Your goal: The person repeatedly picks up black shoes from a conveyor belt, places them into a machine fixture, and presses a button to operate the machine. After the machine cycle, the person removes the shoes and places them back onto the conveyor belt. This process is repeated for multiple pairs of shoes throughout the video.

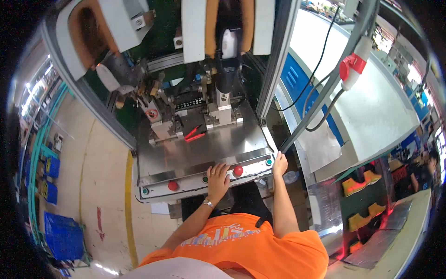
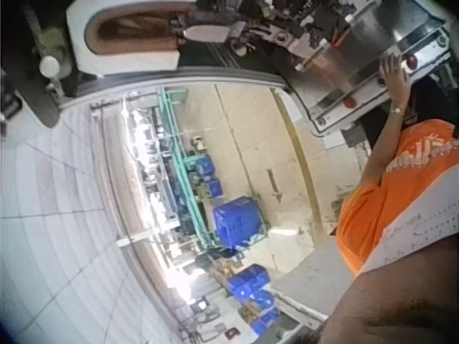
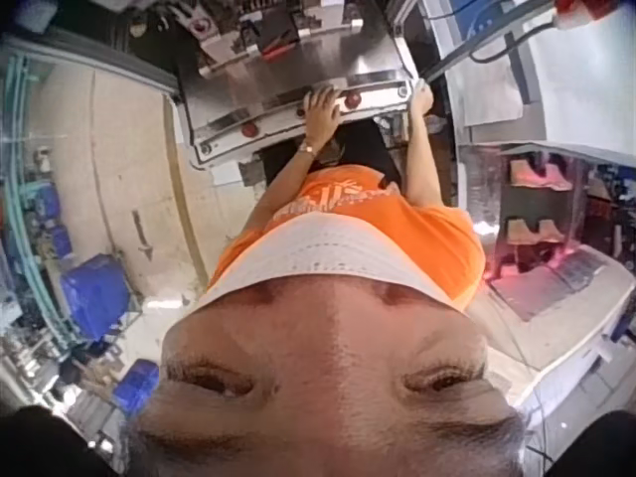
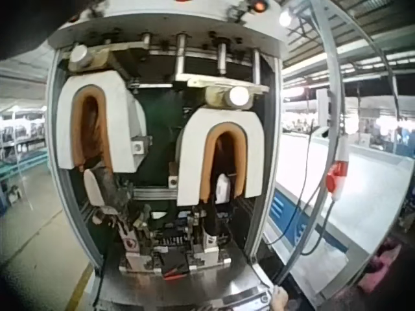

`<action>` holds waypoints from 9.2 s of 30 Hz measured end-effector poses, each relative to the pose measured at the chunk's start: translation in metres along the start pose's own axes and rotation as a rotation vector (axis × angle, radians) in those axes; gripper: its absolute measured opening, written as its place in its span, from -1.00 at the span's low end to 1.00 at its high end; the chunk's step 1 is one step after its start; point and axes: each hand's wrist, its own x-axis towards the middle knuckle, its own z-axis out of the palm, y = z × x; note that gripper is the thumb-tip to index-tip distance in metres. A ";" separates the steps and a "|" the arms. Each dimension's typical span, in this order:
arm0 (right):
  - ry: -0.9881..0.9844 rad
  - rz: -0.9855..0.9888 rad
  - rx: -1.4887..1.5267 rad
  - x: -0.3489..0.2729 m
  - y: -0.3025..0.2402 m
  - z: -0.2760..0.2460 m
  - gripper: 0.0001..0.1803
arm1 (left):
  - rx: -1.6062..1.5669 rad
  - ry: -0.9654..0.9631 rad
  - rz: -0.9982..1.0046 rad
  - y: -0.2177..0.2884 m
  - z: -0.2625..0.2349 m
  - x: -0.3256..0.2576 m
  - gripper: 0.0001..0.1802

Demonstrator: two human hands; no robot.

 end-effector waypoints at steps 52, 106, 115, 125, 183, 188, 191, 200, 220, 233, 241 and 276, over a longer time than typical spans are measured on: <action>0.035 0.128 0.221 -0.010 -0.009 0.000 -0.65 | 0.062 -0.030 0.001 0.001 0.004 0.001 -0.52; 0.074 0.107 0.230 -0.010 -0.003 0.000 -0.65 | 0.063 0.029 0.032 0.001 0.008 0.001 -0.92; 0.084 0.092 0.229 -0.009 0.002 0.005 -0.65 | 0.044 0.015 0.032 0.003 0.004 0.002 -0.87; 0.091 0.104 0.241 -0.012 -0.004 -0.002 -0.65 | 0.051 0.000 0.006 0.005 0.005 0.002 -0.80; -0.624 -0.835 0.014 -0.086 -0.169 -0.357 -0.42 | -2.504 -0.376 -1.364 0.110 -0.122 0.082 -0.44; -1.315 -0.721 0.143 -0.049 -0.165 -0.279 -0.31 | -2.413 -0.376 -0.635 0.062 -0.191 0.093 -0.42; -1.197 -0.627 0.144 -0.033 -0.175 -0.244 -0.38 | -2.153 -0.378 -0.619 0.036 -0.230 0.098 -0.46; -1.252 -0.607 0.265 -0.026 -0.222 -0.175 -0.53 | -1.517 -0.344 -0.982 -0.060 -0.278 0.101 -0.52; -2.622 -1.008 0.097 -0.154 -0.408 -0.069 -0.49 | -0.738 -0.921 -0.540 0.043 -0.354 0.064 -0.56; -2.381 -0.710 0.127 -0.141 -0.397 -0.117 -0.71 | -0.920 -0.850 -0.399 0.042 -0.366 0.067 -0.67; -2.279 -1.043 0.243 -0.128 -0.396 -0.118 -0.73 | -0.880 -0.932 -0.175 0.013 -0.385 0.063 -0.69; -1.221 -0.095 1.413 -0.071 -0.584 0.056 -0.87 | -1.422 0.573 -0.285 -0.148 -0.378 0.271 -0.71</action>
